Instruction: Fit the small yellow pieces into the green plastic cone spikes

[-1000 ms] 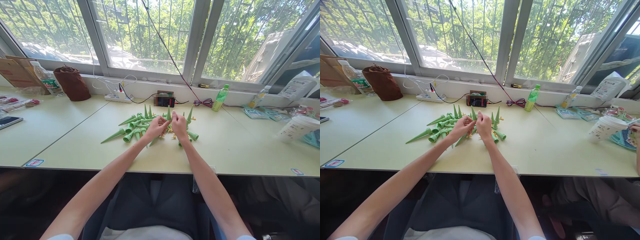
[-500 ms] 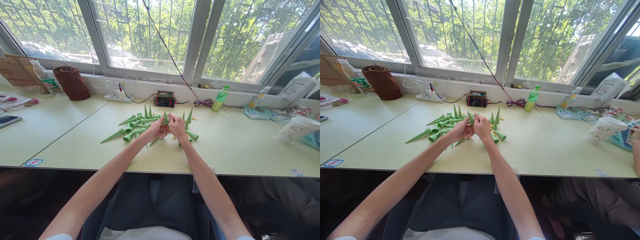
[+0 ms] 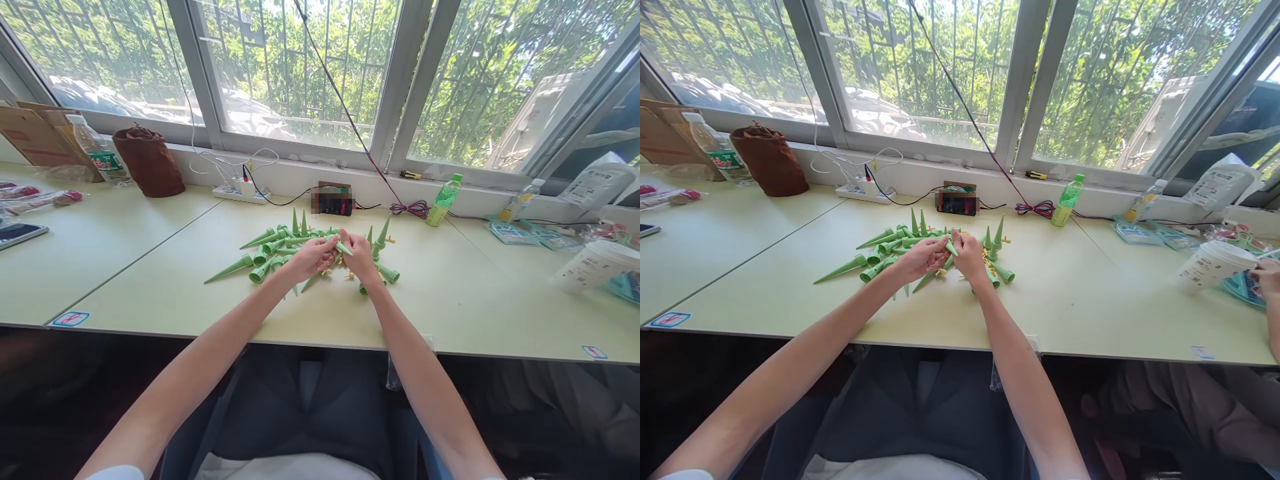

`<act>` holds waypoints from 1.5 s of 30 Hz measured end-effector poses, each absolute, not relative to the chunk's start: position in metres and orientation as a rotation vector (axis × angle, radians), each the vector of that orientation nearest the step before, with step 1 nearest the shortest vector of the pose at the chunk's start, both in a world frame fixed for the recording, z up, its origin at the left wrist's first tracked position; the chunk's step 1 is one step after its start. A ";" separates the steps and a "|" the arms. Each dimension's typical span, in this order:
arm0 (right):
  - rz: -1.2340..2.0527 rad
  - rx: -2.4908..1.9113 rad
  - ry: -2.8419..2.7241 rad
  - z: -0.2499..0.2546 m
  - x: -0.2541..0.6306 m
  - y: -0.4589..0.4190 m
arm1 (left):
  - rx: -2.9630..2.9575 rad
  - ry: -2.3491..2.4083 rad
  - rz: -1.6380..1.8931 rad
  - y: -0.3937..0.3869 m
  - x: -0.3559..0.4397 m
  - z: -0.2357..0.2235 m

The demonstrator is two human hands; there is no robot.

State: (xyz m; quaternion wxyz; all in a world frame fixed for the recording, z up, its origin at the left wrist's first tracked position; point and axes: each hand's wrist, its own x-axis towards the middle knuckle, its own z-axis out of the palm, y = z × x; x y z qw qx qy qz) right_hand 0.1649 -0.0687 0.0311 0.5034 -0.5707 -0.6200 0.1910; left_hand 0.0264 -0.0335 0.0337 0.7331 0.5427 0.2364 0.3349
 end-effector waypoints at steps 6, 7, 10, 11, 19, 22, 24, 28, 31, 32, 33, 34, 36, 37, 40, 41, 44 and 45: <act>0.441 -1.420 -1.483 0.031 0.165 -0.067 | 1.224 0.492 0.769 -0.037 0.026 0.037; 0.431 -1.425 -1.479 0.031 0.165 -0.067 | 1.227 0.492 0.770 -0.037 0.026 0.037; 0.421 -1.433 -1.477 0.031 0.164 -0.068 | 1.254 0.503 0.788 -0.039 0.027 0.037; 0.429 -1.433 -1.480 0.031 0.164 -0.068 | 1.277 0.506 0.798 -0.039 0.027 0.036; 0.477 -1.432 -1.469 0.031 0.164 -0.068 | 1.553 0.583 0.897 -0.037 0.029 0.026; 0.494 -1.423 -1.449 0.031 0.164 -0.068 | 1.630 0.611 0.941 -0.037 0.031 0.025; 0.506 -1.420 -1.437 0.031 0.164 -0.068 | 1.668 0.615 0.974 -0.038 0.032 0.024; 0.527 -1.411 -1.424 0.032 0.164 -0.067 | 1.783 0.635 1.011 -0.038 0.033 0.022; 0.537 -1.411 -1.423 0.031 0.164 -0.066 | 1.888 0.672 1.041 -0.039 0.032 0.023; 0.539 -1.412 -1.425 0.031 0.164 -0.066 | 1.919 0.683 1.055 -0.040 0.032 0.023; 0.541 -1.413 -1.426 0.031 0.164 -0.066 | 1.944 0.694 1.071 -0.041 0.031 0.024; 0.543 -1.415 -1.427 0.031 0.164 -0.066 | 1.960 0.704 1.086 -0.042 0.031 0.024; 0.540 -1.416 -1.430 0.030 0.165 -0.065 | 1.973 0.718 1.107 -0.043 0.032 0.025; 0.536 -1.415 -1.431 0.030 0.165 -0.065 | 1.976 0.721 1.112 -0.043 0.032 0.025; 0.522 -1.412 -1.430 0.029 0.165 -0.065 | 2.008 0.721 1.126 -0.043 0.032 0.025; 0.523 -1.411 -1.428 0.029 0.165 -0.065 | 2.028 0.719 1.131 -0.043 0.032 0.025; 0.531 -1.407 -1.418 0.029 0.163 -0.064 | 2.077 0.716 1.133 -0.044 0.031 0.025; 0.526 -1.403 -1.414 0.029 0.163 -0.064 | 2.080 0.717 1.126 -0.044 0.031 0.025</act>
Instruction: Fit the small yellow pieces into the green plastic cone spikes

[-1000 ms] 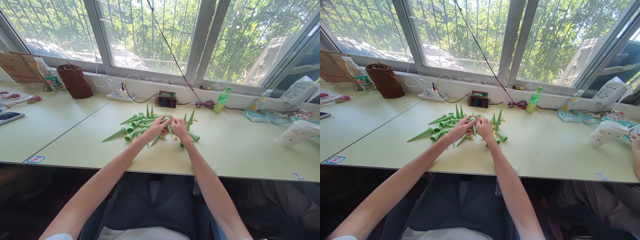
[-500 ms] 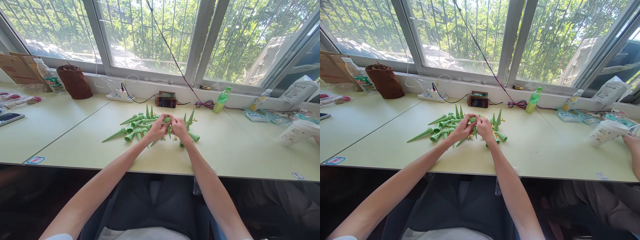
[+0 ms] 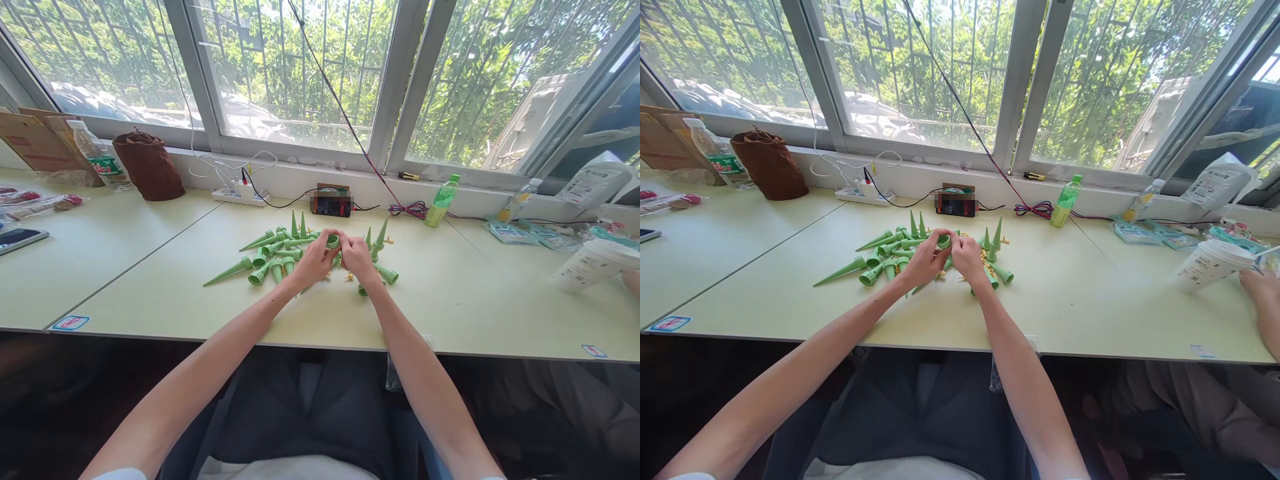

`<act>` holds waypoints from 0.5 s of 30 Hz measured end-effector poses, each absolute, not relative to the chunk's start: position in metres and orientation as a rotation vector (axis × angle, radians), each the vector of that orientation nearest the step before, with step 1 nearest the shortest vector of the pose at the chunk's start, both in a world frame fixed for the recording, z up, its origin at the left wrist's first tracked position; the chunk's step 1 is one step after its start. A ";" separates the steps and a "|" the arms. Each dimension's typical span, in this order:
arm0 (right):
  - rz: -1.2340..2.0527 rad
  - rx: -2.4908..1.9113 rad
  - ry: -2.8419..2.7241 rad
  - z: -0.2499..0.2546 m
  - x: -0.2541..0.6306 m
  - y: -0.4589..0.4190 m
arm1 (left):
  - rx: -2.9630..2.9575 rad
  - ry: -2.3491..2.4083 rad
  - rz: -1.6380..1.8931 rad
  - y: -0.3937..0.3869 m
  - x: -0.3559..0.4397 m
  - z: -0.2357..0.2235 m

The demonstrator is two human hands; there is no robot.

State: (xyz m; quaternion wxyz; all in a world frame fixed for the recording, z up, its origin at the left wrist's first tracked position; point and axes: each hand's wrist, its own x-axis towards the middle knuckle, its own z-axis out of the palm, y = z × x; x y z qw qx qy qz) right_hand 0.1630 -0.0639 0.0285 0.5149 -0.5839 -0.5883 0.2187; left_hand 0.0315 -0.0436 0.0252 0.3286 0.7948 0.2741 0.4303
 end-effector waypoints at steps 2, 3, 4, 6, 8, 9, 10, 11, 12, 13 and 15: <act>0.501 -1.394 -1.402 0.028 0.162 -0.063 | 2.060 0.727 1.105 -0.043 0.032 0.025; 0.484 -1.390 -1.395 0.028 0.162 -0.062 | 2.036 0.737 1.100 -0.043 0.033 0.024; 0.469 -1.387 -1.385 0.028 0.162 -0.062 | 2.005 0.750 1.105 -0.043 0.034 0.024; 0.443 -1.384 -1.362 0.028 0.162 -0.062 | 1.926 0.775 1.137 -0.041 0.035 0.023; 0.420 -1.374 -1.346 0.029 0.161 -0.062 | 1.831 0.782 1.164 -0.041 0.036 0.025; 0.406 -1.367 -1.341 0.030 0.161 -0.063 | 1.777 0.774 1.150 -0.041 0.036 0.026; 0.391 -1.360 -1.340 0.031 0.161 -0.064 | 1.718 0.759 1.125 -0.042 0.035 0.028; 0.374 -1.355 -1.342 0.031 0.161 -0.064 | 1.656 0.735 1.087 -0.042 0.034 0.030; 0.356 -1.354 -1.346 0.031 0.161 -0.065 | 1.599 0.707 1.043 -0.043 0.033 0.032; 0.341 -1.354 -1.351 0.031 0.160 -0.065 | 1.553 0.675 1.005 -0.043 0.032 0.034; 0.324 -1.354 -1.371 0.030 0.160 -0.064 | 1.451 0.625 0.954 -0.042 0.031 0.037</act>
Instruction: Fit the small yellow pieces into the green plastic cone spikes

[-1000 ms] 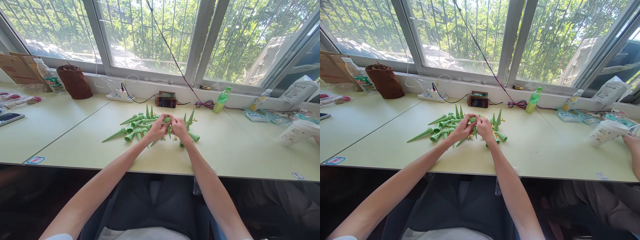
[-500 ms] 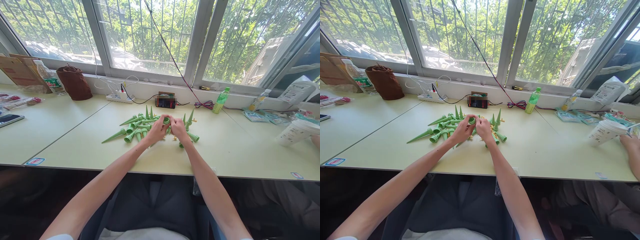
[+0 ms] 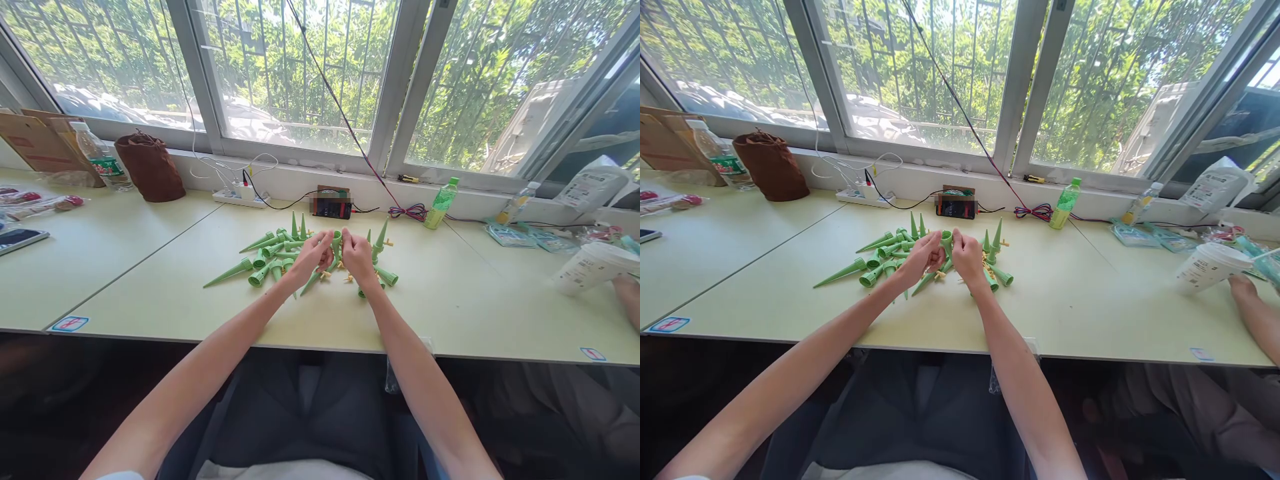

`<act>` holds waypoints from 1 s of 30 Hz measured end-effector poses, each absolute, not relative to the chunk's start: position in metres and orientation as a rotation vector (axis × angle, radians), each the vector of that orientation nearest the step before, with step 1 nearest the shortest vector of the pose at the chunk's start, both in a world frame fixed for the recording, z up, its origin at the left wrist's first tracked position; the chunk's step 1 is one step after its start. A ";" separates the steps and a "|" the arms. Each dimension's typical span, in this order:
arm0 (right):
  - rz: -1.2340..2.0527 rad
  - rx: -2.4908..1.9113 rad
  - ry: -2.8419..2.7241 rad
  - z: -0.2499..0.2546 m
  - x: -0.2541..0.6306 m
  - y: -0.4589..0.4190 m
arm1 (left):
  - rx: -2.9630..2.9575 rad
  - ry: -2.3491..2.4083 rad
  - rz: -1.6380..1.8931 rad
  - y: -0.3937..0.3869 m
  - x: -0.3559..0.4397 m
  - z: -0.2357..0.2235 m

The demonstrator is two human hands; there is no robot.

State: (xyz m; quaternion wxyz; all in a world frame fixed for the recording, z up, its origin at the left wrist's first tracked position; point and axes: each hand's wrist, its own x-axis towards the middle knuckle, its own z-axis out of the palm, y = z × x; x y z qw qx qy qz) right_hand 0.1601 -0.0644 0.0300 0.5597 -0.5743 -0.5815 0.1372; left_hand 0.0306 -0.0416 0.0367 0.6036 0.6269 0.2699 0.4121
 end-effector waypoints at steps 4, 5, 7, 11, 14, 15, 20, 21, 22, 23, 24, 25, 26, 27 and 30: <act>0.334 -1.326 -1.425 0.027 0.160 -0.063 | 1.300 0.628 0.825 -0.036 0.029 0.037; 0.340 -1.316 -1.440 0.027 0.160 -0.063 | 1.296 0.648 0.793 -0.035 0.029 0.037; 0.346 -1.303 -1.460 0.027 0.159 -0.063 | 1.304 0.686 0.744 -0.033 0.029 0.037; 0.335 -1.299 -1.474 0.028 0.159 -0.064 | 1.269 0.692 0.681 -0.031 0.028 0.036; 0.345 -1.296 -1.480 0.027 0.159 -0.064 | 1.232 0.675 0.647 -0.029 0.027 0.034; 0.351 -1.293 -1.483 0.027 0.160 -0.063 | 1.221 0.667 0.638 -0.028 0.026 0.033; 0.390 -1.282 -1.499 0.027 0.160 -0.065 | 1.186 0.616 0.661 -0.027 0.026 0.033; 0.398 -1.284 -1.501 0.028 0.160 -0.065 | 1.189 0.598 0.704 -0.028 0.026 0.033; 0.408 -1.286 -1.502 0.029 0.160 -0.066 | 1.197 0.571 0.764 -0.030 0.027 0.033; 0.417 -1.287 -1.502 0.029 0.160 -0.066 | 1.208 0.542 0.833 -0.031 0.027 0.033; 0.424 -1.290 -1.498 0.030 0.160 -0.066 | 1.232 0.522 0.883 -0.032 0.028 0.033; 0.429 -1.293 -1.491 0.030 0.160 -0.066 | 1.258 0.517 0.919 -0.033 0.028 0.033; 0.431 -1.298 -1.483 0.030 0.160 -0.066 | 1.287 0.518 0.942 -0.034 0.028 0.033; 0.430 -1.305 -1.474 0.030 0.160 -0.065 | 1.315 0.527 0.951 -0.035 0.029 0.032; 0.401 -1.336 -1.440 0.029 0.160 -0.063 | 1.387 0.543 0.967 -0.036 0.028 0.031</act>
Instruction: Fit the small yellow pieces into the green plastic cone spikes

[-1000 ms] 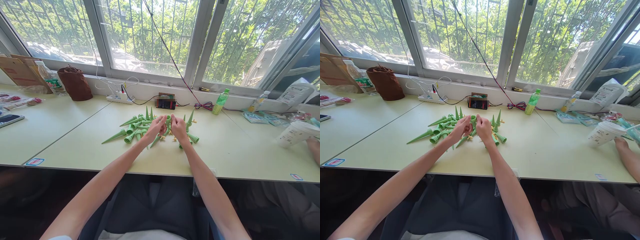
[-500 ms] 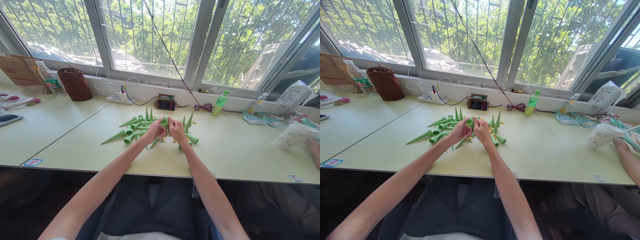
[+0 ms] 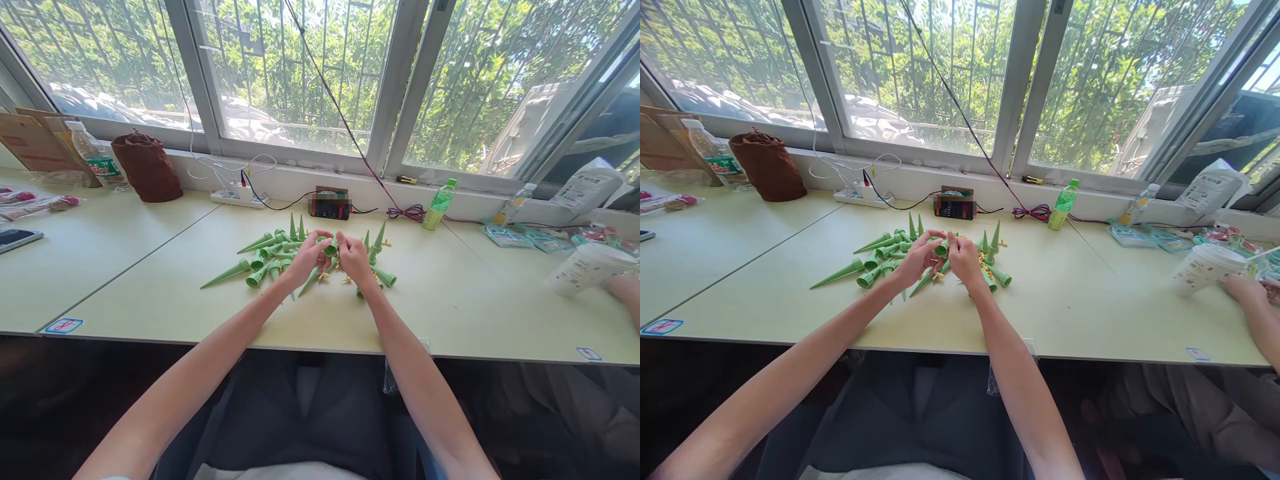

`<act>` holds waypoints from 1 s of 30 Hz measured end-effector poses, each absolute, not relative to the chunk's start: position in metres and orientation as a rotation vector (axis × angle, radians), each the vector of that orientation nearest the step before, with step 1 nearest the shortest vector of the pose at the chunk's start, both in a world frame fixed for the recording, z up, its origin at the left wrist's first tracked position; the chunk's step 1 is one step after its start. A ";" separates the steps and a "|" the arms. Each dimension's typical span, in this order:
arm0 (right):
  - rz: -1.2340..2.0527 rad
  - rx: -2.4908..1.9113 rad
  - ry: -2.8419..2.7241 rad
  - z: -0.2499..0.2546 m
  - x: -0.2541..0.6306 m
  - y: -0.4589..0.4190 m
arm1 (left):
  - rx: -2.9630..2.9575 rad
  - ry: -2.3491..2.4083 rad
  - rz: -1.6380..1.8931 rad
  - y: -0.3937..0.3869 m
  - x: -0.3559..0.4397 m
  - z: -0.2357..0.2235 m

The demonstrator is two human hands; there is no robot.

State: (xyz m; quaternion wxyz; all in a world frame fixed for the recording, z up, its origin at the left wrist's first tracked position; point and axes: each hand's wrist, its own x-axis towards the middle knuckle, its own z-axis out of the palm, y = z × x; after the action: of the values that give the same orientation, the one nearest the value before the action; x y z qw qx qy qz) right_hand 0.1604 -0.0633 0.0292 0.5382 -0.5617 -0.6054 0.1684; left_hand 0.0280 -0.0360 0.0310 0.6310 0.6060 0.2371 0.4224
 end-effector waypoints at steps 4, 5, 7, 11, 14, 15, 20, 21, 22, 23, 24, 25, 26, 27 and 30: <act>0.397 -1.362 -1.403 0.029 0.162 -0.063 | 1.446 0.508 0.997 -0.040 0.027 0.032; 0.406 -1.366 -1.399 0.029 0.162 -0.063 | 1.461 0.504 1.001 -0.041 0.027 0.032; 0.419 -1.374 -1.390 0.029 0.163 -0.063 | 1.506 0.508 1.009 -0.043 0.028 0.033; 0.393 -1.397 -1.372 0.030 0.163 -0.063 | 1.601 0.536 1.026 -0.042 0.029 0.032; 0.348 -1.416 -1.366 0.030 0.164 -0.062 | 1.659 0.564 1.019 -0.038 0.030 0.029; 0.336 -1.421 -1.366 0.030 0.164 -0.062 | 1.681 0.567 1.015 -0.037 0.030 0.028; 0.293 -1.439 -1.357 0.030 0.164 -0.062 | 1.741 0.549 1.057 -0.034 0.030 0.025; 0.290 -1.443 -1.356 0.030 0.164 -0.062 | 1.748 0.546 1.075 -0.034 0.031 0.026; 0.289 -1.447 -1.353 0.030 0.164 -0.062 | 1.757 0.545 1.092 -0.035 0.031 0.026; 0.294 -1.449 -1.349 0.031 0.164 -0.061 | 1.768 0.546 1.110 -0.036 0.031 0.026; 0.306 -1.448 -1.342 0.031 0.164 -0.061 | 1.779 0.552 1.128 -0.037 0.031 0.027; 0.327 -1.444 -1.332 0.030 0.164 -0.061 | 1.785 0.564 1.147 -0.038 0.032 0.027; 0.358 -1.436 -1.319 0.030 0.164 -0.060 | 1.787 0.582 1.163 -0.039 0.032 0.027; 0.394 -1.426 -1.303 0.030 0.165 -0.059 | 1.783 0.602 1.176 -0.040 0.032 0.027; 0.514 -1.385 -1.250 0.028 0.165 -0.058 | 1.763 0.652 1.193 -0.041 0.033 0.025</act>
State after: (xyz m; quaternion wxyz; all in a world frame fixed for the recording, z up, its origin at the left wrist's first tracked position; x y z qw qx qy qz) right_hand 0.1651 -0.0582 0.0283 0.5673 -0.5895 -0.5319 0.2186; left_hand 0.0327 -0.0408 0.0248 0.4418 0.7105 0.2628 0.4806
